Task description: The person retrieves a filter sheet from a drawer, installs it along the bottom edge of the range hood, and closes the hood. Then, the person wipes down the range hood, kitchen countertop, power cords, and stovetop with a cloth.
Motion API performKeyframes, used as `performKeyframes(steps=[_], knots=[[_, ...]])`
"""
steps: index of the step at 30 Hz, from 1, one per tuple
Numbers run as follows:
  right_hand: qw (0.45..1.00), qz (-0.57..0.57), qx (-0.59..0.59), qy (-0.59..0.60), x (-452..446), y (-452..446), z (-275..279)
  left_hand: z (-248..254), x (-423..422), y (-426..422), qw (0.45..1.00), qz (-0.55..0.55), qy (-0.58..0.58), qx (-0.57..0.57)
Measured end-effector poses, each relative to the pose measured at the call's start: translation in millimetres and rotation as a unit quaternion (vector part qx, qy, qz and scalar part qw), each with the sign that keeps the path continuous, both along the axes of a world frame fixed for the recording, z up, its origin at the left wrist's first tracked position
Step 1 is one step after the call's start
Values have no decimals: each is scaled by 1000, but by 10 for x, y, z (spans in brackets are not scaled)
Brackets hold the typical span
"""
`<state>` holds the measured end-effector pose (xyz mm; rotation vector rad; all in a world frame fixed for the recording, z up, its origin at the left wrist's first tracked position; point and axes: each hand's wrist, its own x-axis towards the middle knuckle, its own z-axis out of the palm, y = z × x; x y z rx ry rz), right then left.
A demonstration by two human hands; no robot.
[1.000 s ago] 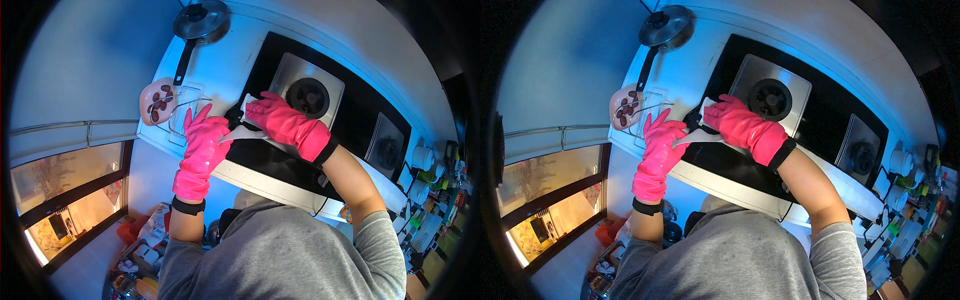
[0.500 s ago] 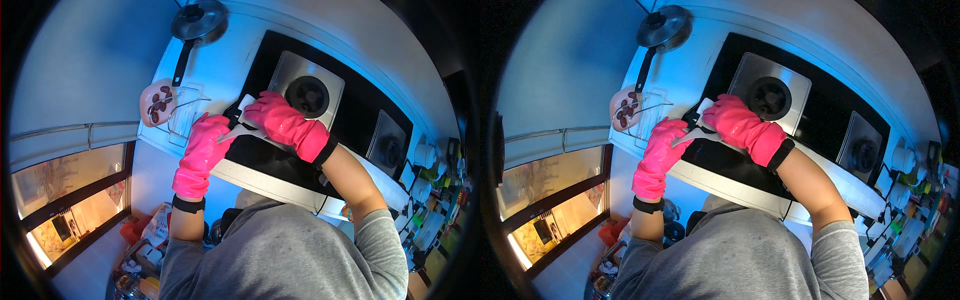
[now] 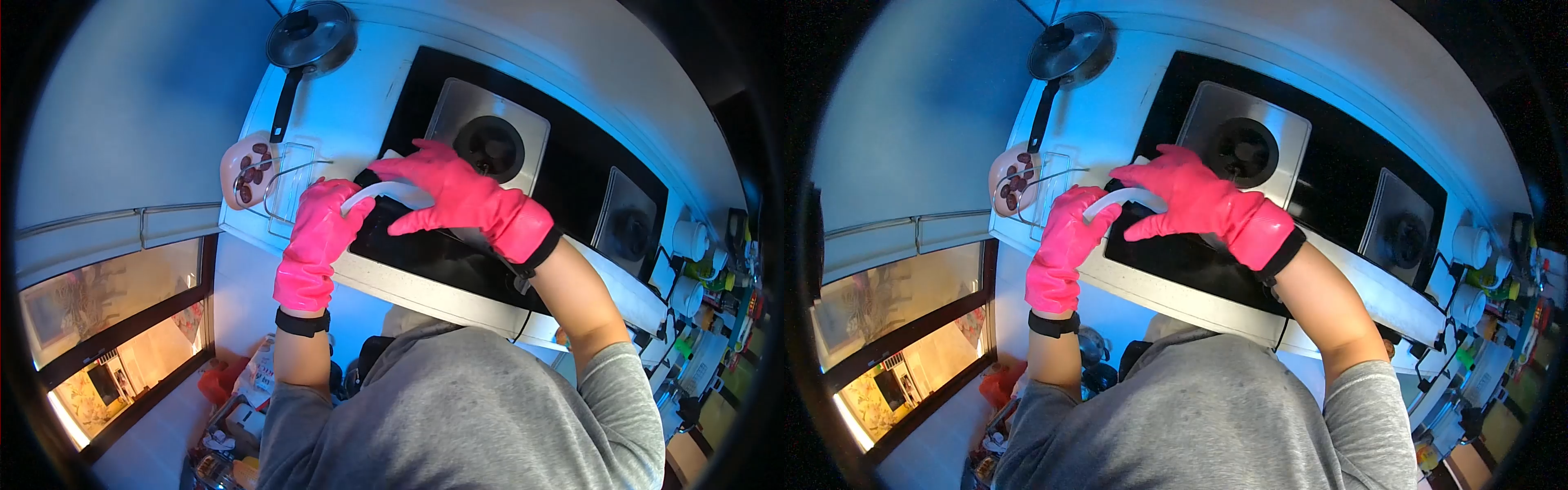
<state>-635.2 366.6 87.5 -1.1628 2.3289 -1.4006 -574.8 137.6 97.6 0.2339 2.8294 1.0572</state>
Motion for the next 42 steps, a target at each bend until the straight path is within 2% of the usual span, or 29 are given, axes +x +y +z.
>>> performKeyframes(steps=[2, 4, 5, 6, 8, 10, 11, 12, 14, 16, 18, 19, 21, 26, 29, 31, 35, 37, 38, 40, 41, 42], knots=[[998, 0, 46, -45, 28, -6, -167, 50, -3, 35, 1000, -3, -19, -10], [999, -22, 25, -33, -64, -2, -322, 99, 21, 59, 998, 14, 34, -50], [975, 5, 40, -218, -97, 10, -220, 53, 28, 18, 998, 13, 34, -52], [916, 31, 54, -396, -113, 25, -173, -43, 35, -45, 998, 19, 35, -49], [918, 31, 71, -390, -98, 0, -327, -39, 10, -44, 998, 19, 37, -45], [985, -28, 87, -144, -56, -56, -479, 136, -19, 1, 993, 10, 32, -113], [989, -36, 122, -74, -50, -103, -463, 116, -21, 3, 993, 11, 31, -116], [990, -34, 120, -73, -29, -120, -437, 67, -34, 2, 988, 13, 49, -146], [975, -169, 74, 122, 64, -109, -344, -37, -48, -8, 982, 17, 66, -175], [972, -173, 44, 152, 112, -26, -117, -132, -56, -6, 972, 12, 166, -167], [968, -156, 17, 196, 180, 44, 15, -154, -55, -3, 973, 21, 155, -168], [968, -157, 19, 197, 234, 60, -26, -162, -55, 5, 974, 30, 145, -172], [992, -16, 51, 115, 350, 71, -235, -175, -57, 26, 973, 40, 148, -172], [984, -44, 10, 175, 426, -24, -572, -217, -74, 46, 972, 64, 173, -146], [992, -51, -13, 113, 420, -26, -555, -174, -81, 79, 970, 61, 179, -153], [993, -86, -14, 76, 451, -72, -521, -141, -98, 90, 972, 49, 124, -196], [993, -86, -9, 82, 446, -88, -608, -54, -57, 254, 982, 27, 95, -158], [997, -17, 58, 39, 370, -40, -641, -148, 85, 336, 975, -48, 208, -54], [997, -15, 57, 41, 362, -29, -636, -136, 139, 378, 975, -47, 210, -56], [993, -64, -48, -81, 390, 10, -622, -121, 255, 458, 965, -26, 236, -113], [974, -93, -80, -189, 433, 32, -578, -161, 309, 473, 963, -18, 227, -142], [975, -91, -79, -189, 426, 36, -552, -194, 345, 502, 963, -16, 227, -142]])
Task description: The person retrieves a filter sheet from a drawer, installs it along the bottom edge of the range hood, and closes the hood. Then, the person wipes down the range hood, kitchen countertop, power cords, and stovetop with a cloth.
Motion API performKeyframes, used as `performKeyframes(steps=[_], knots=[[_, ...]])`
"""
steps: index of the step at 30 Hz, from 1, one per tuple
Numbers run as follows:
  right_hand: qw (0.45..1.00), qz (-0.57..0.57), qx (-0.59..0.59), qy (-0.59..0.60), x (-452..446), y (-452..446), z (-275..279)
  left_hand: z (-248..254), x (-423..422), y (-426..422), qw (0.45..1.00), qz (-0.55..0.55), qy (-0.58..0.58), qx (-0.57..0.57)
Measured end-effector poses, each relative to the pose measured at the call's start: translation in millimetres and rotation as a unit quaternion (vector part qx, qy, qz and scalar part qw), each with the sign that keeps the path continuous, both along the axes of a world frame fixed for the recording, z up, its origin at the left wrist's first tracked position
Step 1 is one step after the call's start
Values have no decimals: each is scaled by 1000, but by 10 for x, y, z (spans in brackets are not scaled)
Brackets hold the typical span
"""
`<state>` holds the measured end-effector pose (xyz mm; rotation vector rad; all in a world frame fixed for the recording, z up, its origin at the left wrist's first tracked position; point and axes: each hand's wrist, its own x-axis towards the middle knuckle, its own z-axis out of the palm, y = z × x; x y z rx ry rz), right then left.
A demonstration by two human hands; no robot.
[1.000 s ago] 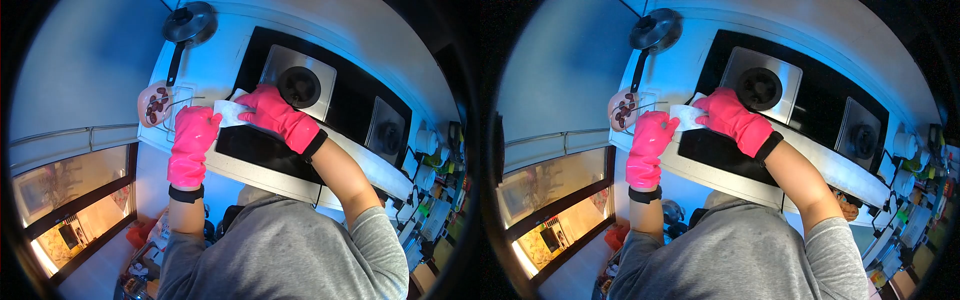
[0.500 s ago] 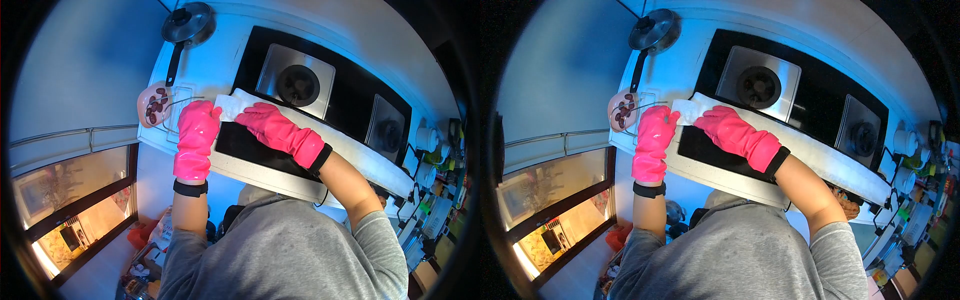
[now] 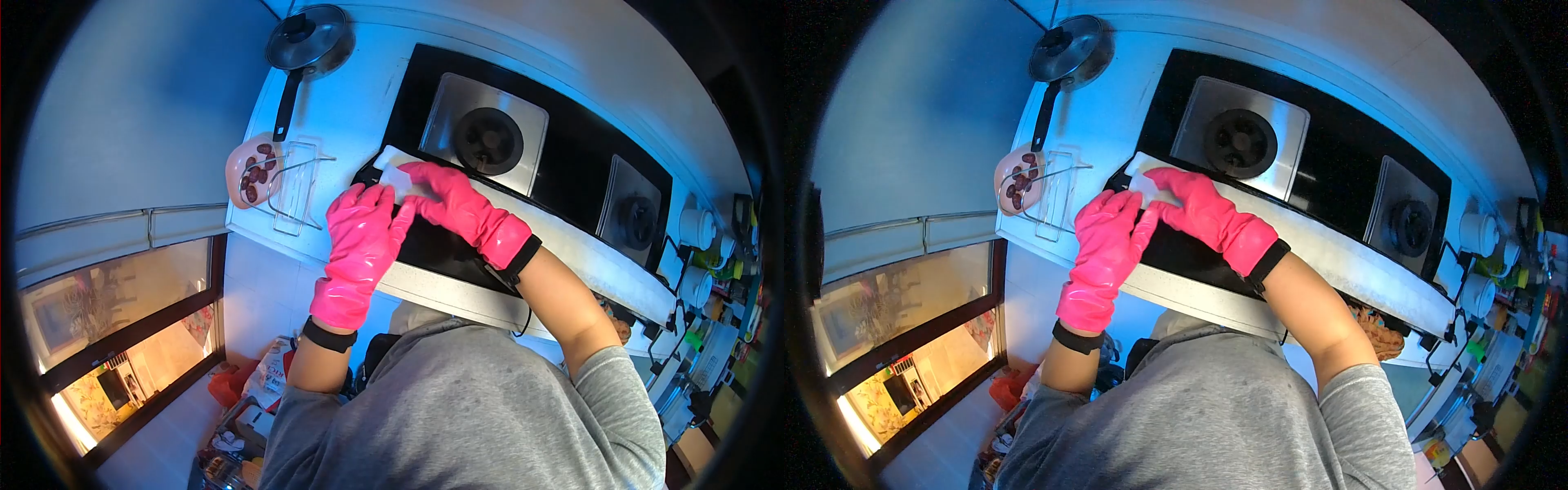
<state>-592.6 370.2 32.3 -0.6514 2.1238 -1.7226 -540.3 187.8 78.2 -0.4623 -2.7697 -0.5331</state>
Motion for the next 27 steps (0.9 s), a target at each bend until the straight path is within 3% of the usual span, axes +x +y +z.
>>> performKeyframes(steps=[2, 4, 6, 7, 9, 10, 12, 14, 17, 19, 23, 25, 27], knots=[[994, -73, -77, -28, -30, -17, 77, -39, 33, 80, 998, 33, -6, -51], [992, -77, -92, -42, -35, -32, 212, -61, 32, 126, 998, 37, -4, -58], [976, -106, 27, 189, -12, -53, 257, -40, 28, 150, 997, 56, -20, -55], [976, -104, 28, 188, -23, -59, 227, -52, 28, 139, 997, 57, -22, -54], [969, 8, 52, 243, -38, -65, 103, -88, 26, 82, 1000, 30, 8, 0], [969, 8, 53, 243, -25, -81, 44, -125, 29, 1, 1000, 29, 7, 0], [967, 1, 72, 246, -10, -127, -32, -131, 2, -203, 983, 53, 2, 173], [973, 17, 63, 222, -5, -124, -46, -97, -64, -325, 968, 138, -13, 211], [975, 34, 56, 212, -30, -170, -73, -295, -100, -395, 964, 164, -49, 202], [971, 59, 78, 219, -12, -184, -59, -476, -101, -407, 918, 168, -189, 307], [985, 37, 32, 164, -118, -110, -13, -498, -141, -470, 903, 171, -215, 331], [970, -34, 104, 217, -96, -149, 17, -590, -153, -495, 891, 159, -216, 366], [979, -24, 95, 180, -43, -192, 70, -621, -151, -489, 892, 154, -203, 375]])
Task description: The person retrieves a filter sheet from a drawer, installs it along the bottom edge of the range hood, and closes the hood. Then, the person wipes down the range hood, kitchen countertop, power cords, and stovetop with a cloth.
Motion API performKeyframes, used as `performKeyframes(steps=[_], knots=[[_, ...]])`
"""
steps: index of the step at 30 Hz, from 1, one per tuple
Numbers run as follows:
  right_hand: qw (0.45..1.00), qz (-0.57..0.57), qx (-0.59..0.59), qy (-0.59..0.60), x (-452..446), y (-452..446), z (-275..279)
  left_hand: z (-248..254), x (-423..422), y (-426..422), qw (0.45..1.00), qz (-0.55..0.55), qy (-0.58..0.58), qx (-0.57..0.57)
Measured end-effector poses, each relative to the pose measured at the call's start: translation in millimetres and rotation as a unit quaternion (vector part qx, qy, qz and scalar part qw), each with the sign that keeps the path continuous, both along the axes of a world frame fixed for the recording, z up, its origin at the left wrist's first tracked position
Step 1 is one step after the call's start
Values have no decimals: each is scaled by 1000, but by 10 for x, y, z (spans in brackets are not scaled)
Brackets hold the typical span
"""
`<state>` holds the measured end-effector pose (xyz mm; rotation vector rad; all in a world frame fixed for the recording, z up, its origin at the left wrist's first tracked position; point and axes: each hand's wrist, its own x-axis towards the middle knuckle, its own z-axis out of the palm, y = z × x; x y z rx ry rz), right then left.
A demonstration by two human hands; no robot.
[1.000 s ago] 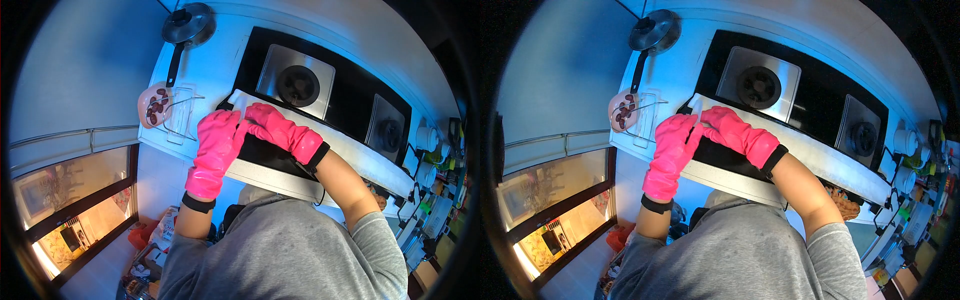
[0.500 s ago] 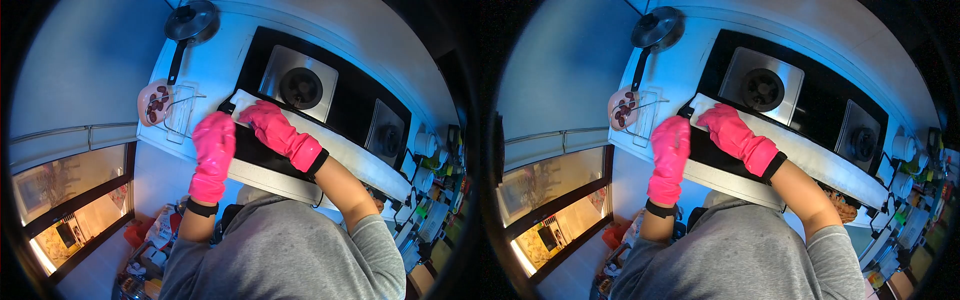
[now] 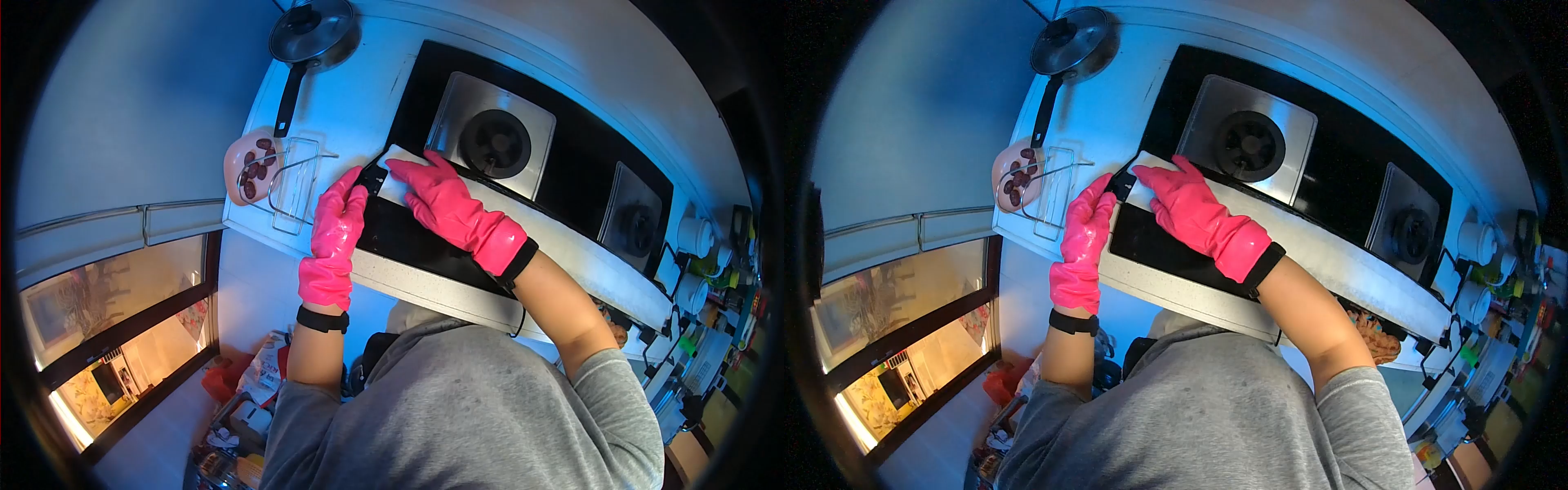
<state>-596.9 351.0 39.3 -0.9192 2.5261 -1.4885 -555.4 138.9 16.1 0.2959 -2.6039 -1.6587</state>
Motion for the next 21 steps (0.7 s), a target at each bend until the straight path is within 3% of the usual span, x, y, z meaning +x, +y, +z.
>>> performKeyframes(steps=[2, 4, 5, 7, 8, 9, 11, 12, 21], knots=[[999, 8, -11, -40, 3, -7, 89, 91, 25, 5, 1000, 3, 13, 5], [991, -54, -116, -50, -43, 85, 199, 405, 4, 81, 998, 4, -36, -45], [990, -59, -115, -50, -26, 164, 190, 466, -30, 99, 998, -1, -36, -44], [996, -75, 34, 19, 57, 358, 176, 566, -97, 120, 932, -138, 171, -289], [990, -34, 136, 7, 145, 457, 348, 643, -69, 224, 904, -167, 202, -338], [990, -38, 137, 6, 196, 525, 333, 719, -92, 316, 904, -170, 204, -336], [983, 47, 174, 31, 290, 619, 232, 823, -125, 452, 842, -352, 183, -365], [986, 35, 153, 53, 335, 645, 146, 720, -155, 480, 830, -381, 185, -363], [987, -18, 151, 55, 460, 693, -9, 755, -333, 347, 781, -424, 168, -427]])
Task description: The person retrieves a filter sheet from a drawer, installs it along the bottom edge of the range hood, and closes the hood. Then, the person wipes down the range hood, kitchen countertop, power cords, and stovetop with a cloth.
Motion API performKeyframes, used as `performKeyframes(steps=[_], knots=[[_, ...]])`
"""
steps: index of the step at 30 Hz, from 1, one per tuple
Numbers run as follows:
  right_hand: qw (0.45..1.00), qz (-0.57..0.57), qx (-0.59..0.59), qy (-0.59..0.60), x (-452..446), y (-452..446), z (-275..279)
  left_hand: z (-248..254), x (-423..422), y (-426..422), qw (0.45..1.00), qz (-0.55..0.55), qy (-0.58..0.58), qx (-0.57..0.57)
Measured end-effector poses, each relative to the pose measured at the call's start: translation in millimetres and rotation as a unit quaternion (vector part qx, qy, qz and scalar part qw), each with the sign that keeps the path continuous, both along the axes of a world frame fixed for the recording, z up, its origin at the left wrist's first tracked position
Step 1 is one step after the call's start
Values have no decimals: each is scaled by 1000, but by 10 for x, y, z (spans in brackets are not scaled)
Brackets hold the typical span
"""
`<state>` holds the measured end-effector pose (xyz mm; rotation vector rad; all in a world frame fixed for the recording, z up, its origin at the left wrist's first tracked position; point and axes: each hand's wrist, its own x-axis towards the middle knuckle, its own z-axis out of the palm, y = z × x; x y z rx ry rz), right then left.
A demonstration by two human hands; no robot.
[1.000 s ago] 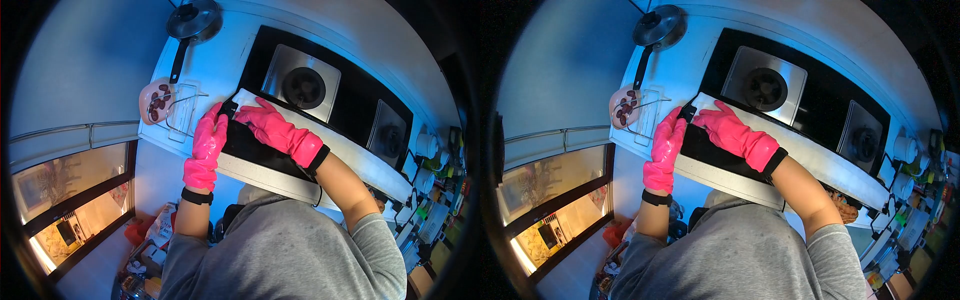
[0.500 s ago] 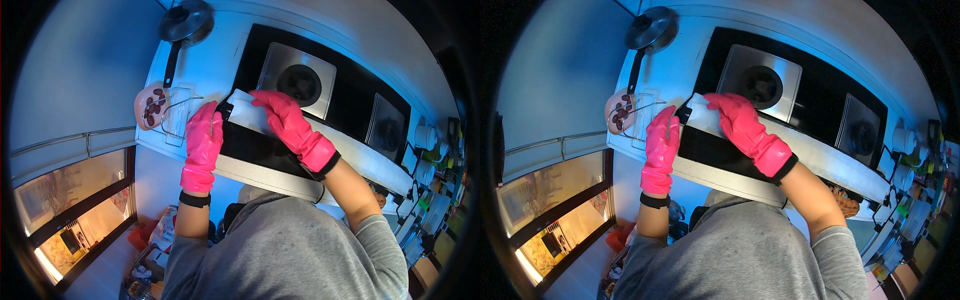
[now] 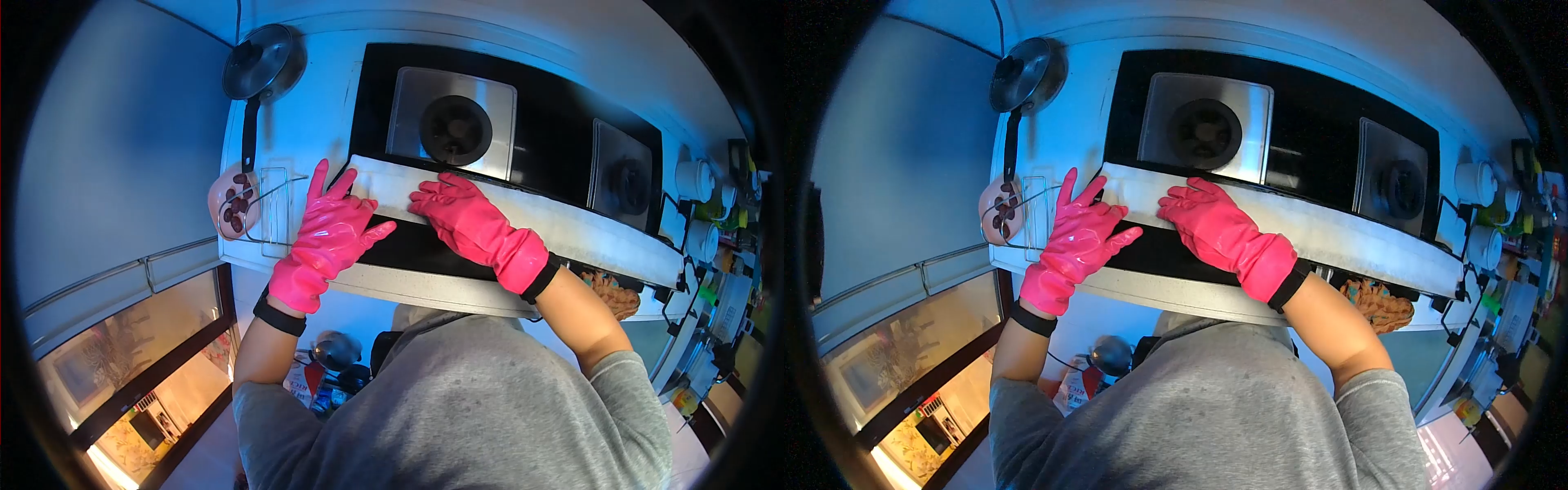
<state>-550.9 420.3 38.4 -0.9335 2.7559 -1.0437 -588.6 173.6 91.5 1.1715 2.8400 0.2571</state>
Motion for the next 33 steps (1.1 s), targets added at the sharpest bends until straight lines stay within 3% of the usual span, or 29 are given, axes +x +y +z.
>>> performKeyframes(steps=[5, 8, 10, 13, 19, 25, 28, 30, 33], knots=[[999, -5, -27, -19, -45, -9, 42, 48, 43, 76, 998, 26, 6, -65], [997, -11, -79, 10, -235, -94, 294, 59, 142, 125, 997, 37, 43, -46], [999, -12, -37, 3, -421, -260, 394, 22, 179, 148, 997, 49, 25, -51], [999, 27, 22, 31, -694, -529, 119, -47, 239, 260, 997, 30, 25, 61], [994, 59, 69, 57, -812, -619, -200, -124, 265, 184, 995, 90, 30, 37], [989, 59, 122, 61, -830, -620, -102, -99, 270, 106, 991, 126, 48, 12], [993, 11, 102, 56, -785, -659, -20, 4, 272, 180, 992, 120, 38, 9], [996, 15, -17, 83, -682, -569, 122, 44, 273, 233, 994, 93, 46, 43], [995, -43, -10, 88, -302, -321, 223, 22, 264, 283, 992, 94, 74, 50]])
